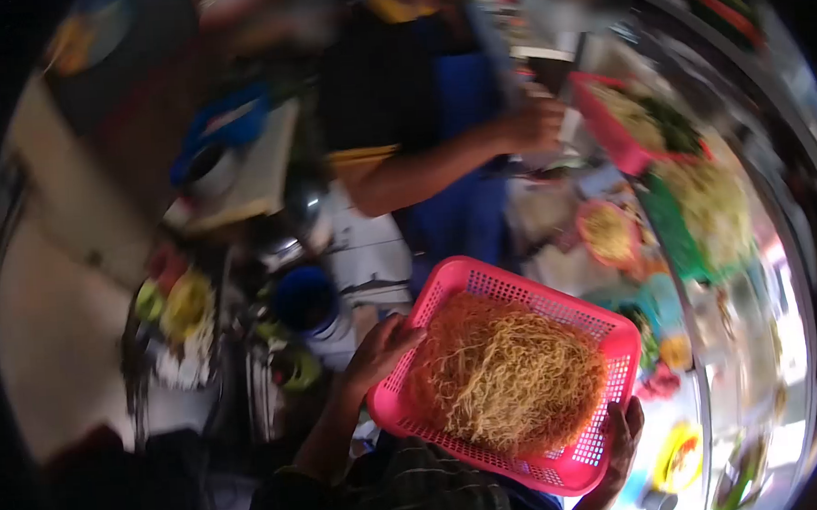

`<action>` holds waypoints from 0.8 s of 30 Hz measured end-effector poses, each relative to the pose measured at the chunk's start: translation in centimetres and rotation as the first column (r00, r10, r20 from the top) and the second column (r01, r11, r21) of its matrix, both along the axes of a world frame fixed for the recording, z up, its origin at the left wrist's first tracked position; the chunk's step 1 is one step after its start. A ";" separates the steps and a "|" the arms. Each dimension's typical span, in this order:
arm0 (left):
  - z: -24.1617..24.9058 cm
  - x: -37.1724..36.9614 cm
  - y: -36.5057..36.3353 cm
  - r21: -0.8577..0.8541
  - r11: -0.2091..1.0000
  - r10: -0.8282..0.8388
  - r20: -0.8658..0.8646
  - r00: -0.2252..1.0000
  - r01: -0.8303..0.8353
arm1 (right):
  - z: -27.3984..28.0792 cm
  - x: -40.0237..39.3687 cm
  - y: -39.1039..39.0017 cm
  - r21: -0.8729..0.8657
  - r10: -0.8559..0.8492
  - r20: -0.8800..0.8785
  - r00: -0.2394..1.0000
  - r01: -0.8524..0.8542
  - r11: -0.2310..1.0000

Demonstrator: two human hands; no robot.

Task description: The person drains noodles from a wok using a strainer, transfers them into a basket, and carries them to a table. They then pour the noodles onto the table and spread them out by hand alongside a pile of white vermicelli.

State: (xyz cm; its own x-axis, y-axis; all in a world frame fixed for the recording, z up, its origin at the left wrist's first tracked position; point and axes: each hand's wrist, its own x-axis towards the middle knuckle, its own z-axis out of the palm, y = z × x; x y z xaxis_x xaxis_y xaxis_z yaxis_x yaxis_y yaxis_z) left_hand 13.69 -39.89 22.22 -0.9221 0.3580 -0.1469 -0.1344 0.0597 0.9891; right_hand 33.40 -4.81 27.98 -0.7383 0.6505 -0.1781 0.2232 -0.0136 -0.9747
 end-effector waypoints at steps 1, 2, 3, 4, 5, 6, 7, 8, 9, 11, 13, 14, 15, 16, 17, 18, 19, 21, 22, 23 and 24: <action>0.6 1.5 -0.3 0.011 0.999 0.049 0.006 0.999 -0.049 | 0.0 0.2 1.1 0.048 0.101 0.033 0.994 -0.103 0.994; 1.0 2.4 -0.2 -0.017 0.994 0.106 0.023 0.994 -0.106 | -0.6 0.2 1.7 0.064 0.104 0.020 0.994 -0.105 0.992; 0.8 3.2 0.1 -0.038 0.988 0.151 0.040 0.988 -0.150 | 0.5 0.1 1.3 0.015 0.134 -0.013 0.991 -0.133 0.991; -0.2 2.4 0.0 -0.111 0.984 0.137 -0.023 0.990 -0.139 | 0.5 -0.9 1.8 -0.010 0.144 0.011 0.990 -0.143 0.990; -2.2 3.1 -0.2 -0.120 0.981 0.155 -0.015 0.988 -0.156 | -1.3 -1.7 3.0 -0.014 0.176 0.009 0.984 -0.176 0.984; -0.8 4.2 -0.6 -0.218 0.950 0.218 -0.055 0.974 -0.225 | -3.0 -2.0 5.5 0.052 0.298 0.063 0.953 -0.301 0.952; 0.0 5.2 -0.8 -0.326 0.894 0.288 -0.110 0.951 -0.308 | -1.6 -4.3 4.6 -0.017 0.365 0.044 0.930 -0.365 0.931; -2.4 5.5 -2.1 -0.253 0.908 0.341 -0.020 0.940 -0.335 | -1.6 -6.6 3.4 -0.054 0.407 -0.012 0.913 -0.407 0.912; -1.9 6.1 -3.0 -0.268 0.887 0.386 -0.019 0.922 -0.377 | -1.6 -8.7 2.2 -0.093 0.446 -0.069 0.893 -0.450 0.888; 0.1 7.1 -1.0 -0.349 0.818 0.506 0.063 0.860 -0.456 | -2.9 -11.6 4.9 -0.122 0.564 -0.098 0.820 -0.572 0.811; 0.4 7.4 -2.6 -0.335 0.768 0.584 0.019 0.811 -0.545 | -3.2 -15.5 2.8 -0.122 0.588 -0.072 0.806 -0.592 0.796; 1.2 7.4 -2.9 -0.404 0.726 0.616 0.021 0.788 -0.557 | -5.9 -16.8 3.2 -0.145 0.569 -0.086 0.818 -0.575 0.805; 1.4 7.4 -2.7 -0.472 0.685 0.638 0.021 0.770 -0.555 | -8.4 -18.2 4.6 -0.158 0.580 -0.103 0.808 -0.589 0.792; -0.3 7.5 -3.4 -0.482 0.659 0.670 0.028 0.742 -0.577 | -10.7 -19.5 5.5 0.004 0.662 0.016 0.750 -0.662 0.750; -0.6 8.1 -3.7 -0.485 0.651 0.670 0.003 0.743 -0.584 | -12.5 -20.4 5.5 0.165 0.703 0.141 0.697 -0.717 0.677; -3.6 11.0 0.8 -0.445 0.684 0.641 -0.012 0.767 -0.578 | -14.4 -15.1 10.3 0.182 0.633 0.099 0.768 -0.639 0.747; -3.9 10.9 0.8 -0.448 0.651 0.667 -0.047 0.744 -0.613 | -14.3 -15.2 9.5 0.183 0.623 0.072 0.779 -0.624 0.760; 0.9 9.9 3.2 -0.475 0.654 0.639 -0.072 0.766 -0.589 | -12.3 -14.9 7.7 0.108 0.648 0.044 0.761 -0.648 0.754; -0.4 9.9 2.4 -0.530 0.609 0.630 -0.130 0.766 -0.590 | -13.7 -14.8 7.7 0.147 0.656 0.038 0.753 -0.654 0.742; -1.5 10.3 1.8 -0.577 0.564 0.618 -0.179 0.765 -0.591 | -14.6 -15.6 7.6 0.157 0.629 0.035 0.777 -0.626 0.764; -0.9 10.4 1.8 -0.521 0.581 0.627 -0.204 0.752 -0.625 | -16.0 -16.0 7.3 0.103 0.634 0.047 0.772 -0.635 0.765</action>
State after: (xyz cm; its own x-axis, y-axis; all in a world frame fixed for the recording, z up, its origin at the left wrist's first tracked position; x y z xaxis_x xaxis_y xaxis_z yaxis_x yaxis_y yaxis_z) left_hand 24.07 -38.05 21.32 -0.8867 -0.4463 -0.1203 -0.3444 0.4644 0.8159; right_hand 17.44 2.53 11.97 -0.9883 0.0490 -0.1445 0.1521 0.2378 -0.9593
